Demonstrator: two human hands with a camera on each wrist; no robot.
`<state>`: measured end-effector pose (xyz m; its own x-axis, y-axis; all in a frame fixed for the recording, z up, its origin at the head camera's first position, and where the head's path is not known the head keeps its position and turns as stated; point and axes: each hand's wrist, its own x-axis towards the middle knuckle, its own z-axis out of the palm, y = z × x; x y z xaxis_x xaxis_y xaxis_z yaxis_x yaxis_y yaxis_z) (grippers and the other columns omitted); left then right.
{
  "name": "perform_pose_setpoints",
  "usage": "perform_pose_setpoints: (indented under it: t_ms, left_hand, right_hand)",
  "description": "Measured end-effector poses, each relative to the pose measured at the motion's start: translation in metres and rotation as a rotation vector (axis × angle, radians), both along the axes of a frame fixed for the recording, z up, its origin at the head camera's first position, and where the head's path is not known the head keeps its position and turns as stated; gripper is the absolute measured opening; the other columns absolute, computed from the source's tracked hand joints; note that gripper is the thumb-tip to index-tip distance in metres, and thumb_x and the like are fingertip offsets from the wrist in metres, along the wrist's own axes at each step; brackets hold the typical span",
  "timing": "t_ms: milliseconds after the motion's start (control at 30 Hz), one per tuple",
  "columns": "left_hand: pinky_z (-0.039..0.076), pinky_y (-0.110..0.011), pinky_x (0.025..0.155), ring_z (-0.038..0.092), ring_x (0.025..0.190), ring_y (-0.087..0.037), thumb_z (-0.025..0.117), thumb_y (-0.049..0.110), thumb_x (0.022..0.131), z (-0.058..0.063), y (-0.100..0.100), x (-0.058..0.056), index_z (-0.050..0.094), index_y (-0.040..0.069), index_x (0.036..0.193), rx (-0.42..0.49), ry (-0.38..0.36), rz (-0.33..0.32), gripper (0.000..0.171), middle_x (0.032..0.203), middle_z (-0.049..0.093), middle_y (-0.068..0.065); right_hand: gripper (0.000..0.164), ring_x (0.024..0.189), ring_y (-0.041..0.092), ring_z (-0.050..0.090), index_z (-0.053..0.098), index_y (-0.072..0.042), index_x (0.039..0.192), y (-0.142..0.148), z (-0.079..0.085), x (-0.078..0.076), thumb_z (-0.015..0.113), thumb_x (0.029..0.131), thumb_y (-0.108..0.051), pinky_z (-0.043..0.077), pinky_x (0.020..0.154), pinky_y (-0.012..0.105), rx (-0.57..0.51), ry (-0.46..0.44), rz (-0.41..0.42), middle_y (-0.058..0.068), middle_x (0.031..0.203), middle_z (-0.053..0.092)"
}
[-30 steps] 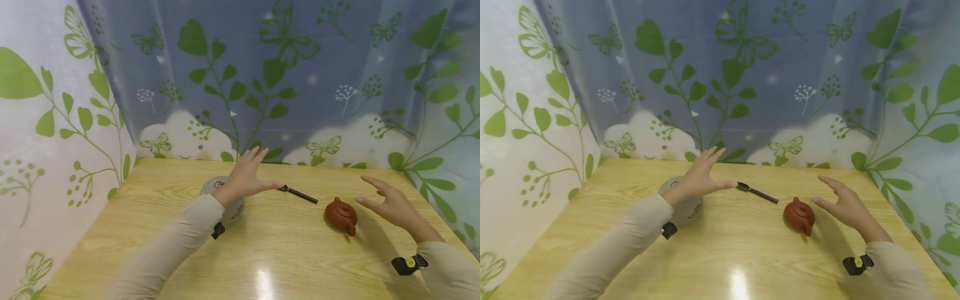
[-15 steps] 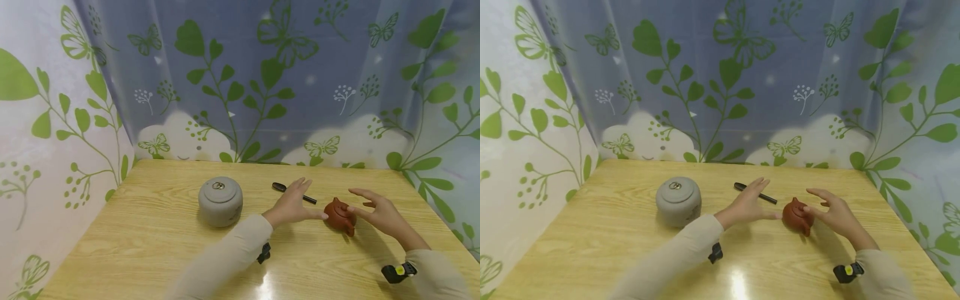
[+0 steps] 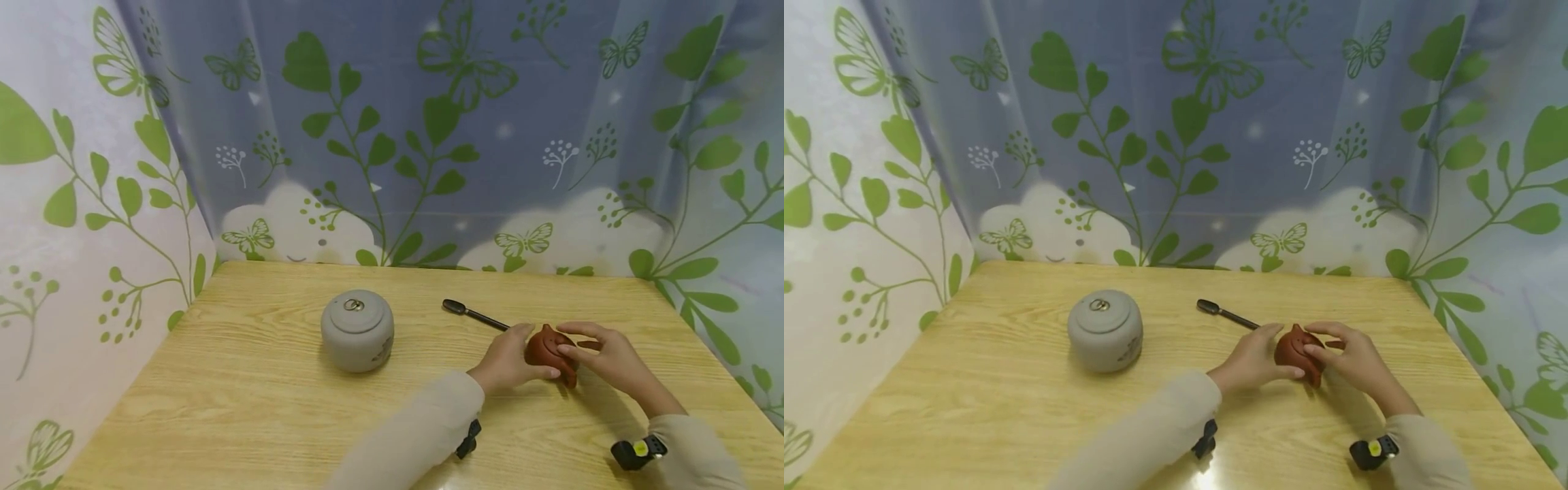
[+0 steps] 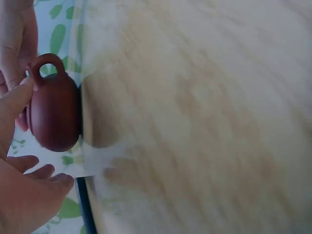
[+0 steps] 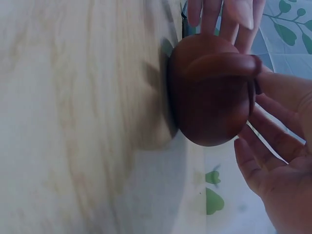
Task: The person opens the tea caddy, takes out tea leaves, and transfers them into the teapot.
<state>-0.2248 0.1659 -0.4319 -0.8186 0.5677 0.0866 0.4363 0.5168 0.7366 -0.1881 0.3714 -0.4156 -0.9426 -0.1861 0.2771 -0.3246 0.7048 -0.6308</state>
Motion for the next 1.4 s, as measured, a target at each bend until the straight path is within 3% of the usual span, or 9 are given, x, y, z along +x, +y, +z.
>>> perform_pose_setpoints:
  t_ms: [100, 233, 433, 667, 900, 1100, 1300, 1400]
  left_hand:
    - [0.049, -0.021, 0.087, 0.058, 0.111, -0.009, 0.077, 0.038, 0.081, -0.003, 0.004, 0.001, 0.05, 0.013, 0.138, 0.052, -0.024, -0.012, 0.068, 0.128, 0.058, 0.005]
    - [0.048, -0.017, 0.081, 0.059, 0.102, -0.004, 0.076, 0.033, 0.083, -0.006, 0.008, 0.002, 0.054, 0.017, 0.132, 0.083, -0.041, -0.018, 0.057, 0.117, 0.061, 0.008]
    - [0.048, -0.016, 0.082, 0.058, 0.105, -0.004, 0.075, 0.031, 0.084, -0.01, 0.012, 0.003, 0.053, 0.017, 0.135, 0.105, -0.012, 0.003, 0.057, 0.121, 0.061, 0.007]
    - [0.047, -0.015, 0.085, 0.058, 0.109, -0.004, 0.074, 0.032, 0.085, -0.013, 0.013, 0.004, 0.053, 0.015, 0.136, 0.084, 0.022, 0.063, 0.058, 0.125, 0.06, 0.006]
    - [0.046, -0.016, 0.088, 0.057, 0.112, -0.006, 0.076, 0.033, 0.083, -0.011, 0.014, 0.005, 0.054, 0.013, 0.136, 0.074, 0.007, 0.093, 0.061, 0.128, 0.059, 0.005]
    - [0.047, -0.017, 0.088, 0.057, 0.111, -0.005, 0.077, 0.033, 0.082, -0.011, 0.014, 0.004, 0.054, 0.014, 0.136, 0.069, -0.009, 0.103, 0.062, 0.127, 0.059, 0.006]
    - [0.047, -0.016, 0.087, 0.058, 0.109, -0.005, 0.078, 0.033, 0.081, -0.011, 0.015, 0.004, 0.056, 0.014, 0.134, 0.069, -0.008, 0.107, 0.06, 0.124, 0.061, 0.006]
    - [0.047, -0.016, 0.086, 0.059, 0.107, -0.005, 0.078, 0.033, 0.081, -0.012, 0.015, 0.003, 0.057, 0.016, 0.133, 0.084, -0.015, 0.105, 0.058, 0.122, 0.062, 0.007]
  right_hand:
    - [0.032, 0.101, -0.019, 0.046, 0.065, 0.0, 0.12, -0.002, -0.003, -0.001, 0.068, 0.09, -0.011, 0.052, 0.078, 0.016, -0.021, 0.011, 0.007, 0.021, 0.119, 0.062]
    - [0.029, 0.1, -0.018, 0.047, 0.066, -0.001, 0.118, -0.003, -0.005, -0.001, 0.068, 0.09, -0.01, 0.051, 0.078, 0.014, -0.027, 0.021, -0.003, 0.02, 0.117, 0.063]
    - [0.028, 0.1, -0.019, 0.046, 0.067, -0.002, 0.117, -0.004, -0.005, 0.001, 0.067, 0.091, -0.012, 0.051, 0.078, 0.015, -0.023, 0.019, -0.029, 0.019, 0.118, 0.063]
    - [0.028, 0.1, -0.019, 0.048, 0.066, 0.007, 0.112, -0.006, -0.007, 0.0, 0.068, 0.09, -0.011, 0.05, 0.078, 0.013, -0.065, 0.031, -0.035, -0.001, 0.112, 0.065]
    - [0.026, 0.099, -0.019, 0.047, 0.069, 0.001, 0.112, -0.005, -0.007, -0.001, 0.069, 0.09, -0.011, 0.05, 0.078, 0.011, -0.062, 0.025, -0.047, 0.014, 0.113, 0.064]
    - [0.025, 0.099, -0.02, 0.047, 0.07, 0.002, 0.11, -0.006, -0.006, 0.0, 0.069, 0.089, -0.011, 0.05, 0.079, 0.012, -0.059, 0.03, -0.062, 0.011, 0.112, 0.066]
    - [0.022, 0.098, -0.02, 0.047, 0.072, -0.003, 0.108, -0.006, -0.005, 0.0, 0.07, 0.088, -0.013, 0.053, 0.081, 0.018, -0.028, 0.045, -0.077, 0.019, 0.113, 0.065]
    - [0.021, 0.097, -0.019, 0.048, 0.072, -0.002, 0.107, -0.005, -0.004, -0.001, 0.07, 0.089, -0.013, 0.051, 0.08, 0.015, -0.034, 0.045, -0.078, 0.014, 0.111, 0.067]
